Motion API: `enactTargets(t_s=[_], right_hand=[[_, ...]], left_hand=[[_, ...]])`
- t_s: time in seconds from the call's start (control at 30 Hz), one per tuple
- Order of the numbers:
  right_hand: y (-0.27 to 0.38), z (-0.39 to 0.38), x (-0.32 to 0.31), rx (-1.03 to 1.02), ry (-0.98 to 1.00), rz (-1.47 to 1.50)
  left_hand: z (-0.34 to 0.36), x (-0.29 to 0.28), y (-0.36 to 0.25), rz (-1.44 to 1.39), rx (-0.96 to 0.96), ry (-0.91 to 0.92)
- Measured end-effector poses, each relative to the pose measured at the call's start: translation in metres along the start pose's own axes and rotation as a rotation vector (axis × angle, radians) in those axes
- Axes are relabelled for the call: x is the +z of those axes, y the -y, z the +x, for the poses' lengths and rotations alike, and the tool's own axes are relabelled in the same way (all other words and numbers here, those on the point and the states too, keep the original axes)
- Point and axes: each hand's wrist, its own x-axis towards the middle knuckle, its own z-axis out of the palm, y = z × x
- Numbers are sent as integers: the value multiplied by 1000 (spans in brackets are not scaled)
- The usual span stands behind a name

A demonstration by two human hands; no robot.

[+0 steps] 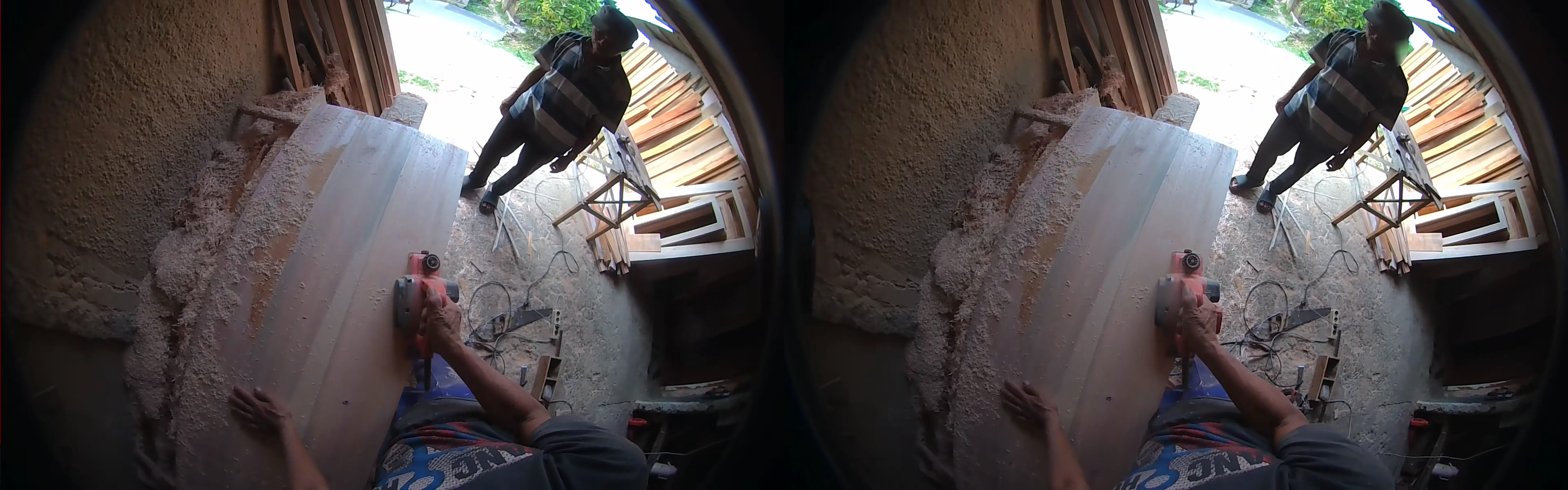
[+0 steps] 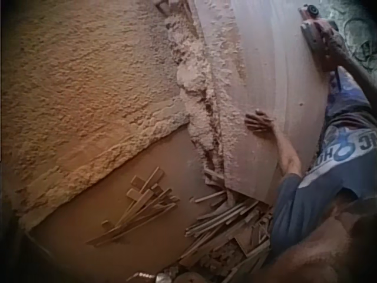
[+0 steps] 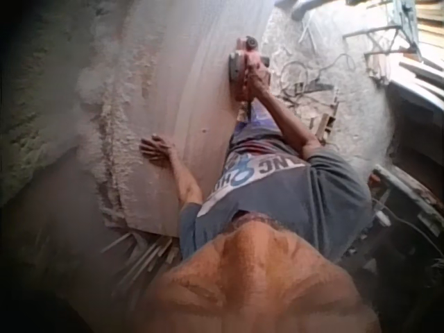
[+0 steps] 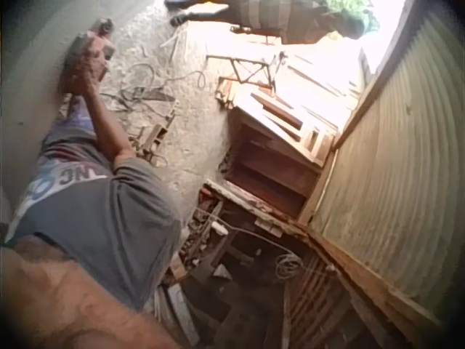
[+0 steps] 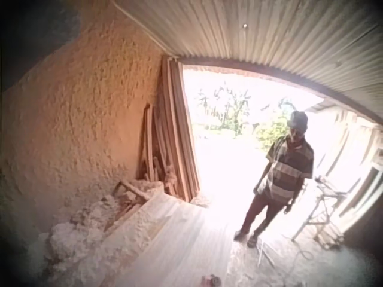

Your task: The person uses a power planer to smooth a wooden board on a workbench and then uses a hand tool on a smaller piece of wood.

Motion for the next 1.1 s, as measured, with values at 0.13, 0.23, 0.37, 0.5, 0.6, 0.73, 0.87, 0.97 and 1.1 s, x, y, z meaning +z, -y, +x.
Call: enactTargets(t_s=[0.13, 0.23, 0.37, 0.5, 0.6, 0.73, 0.87, 0.97, 1.1], right_hand=[[25, 23, 9, 3, -17, 8], [27, 51, 4, -23, -27, -5], [37, 77, -1, -48, -38, -28], [45, 93, 3, -124, -17, -10], [59, 97, 7, -107, -55, -35], [66, 114, 5, -89, -61, -4], [75, 129, 7, -144, -51, -21], [77, 146, -2, -144, -43, -39], [91, 158, 2, -129, -43, -78]], left_hand=[[0, 2, 2, 45, 25, -54], [-3, -7, 3, 67, 63, -31], [-9, -21, 0, 90, 83, -46], [-7, -22, 3, 118, 119, -66], [-5, -25, 5, 137, 152, -74], [-10, -36, 1, 140, 179, -60], [-3, -28, 4, 115, 147, -46], [-6, -31, 0, 139, 143, 12], [-5, -35, -1, 157, 125, 44]])
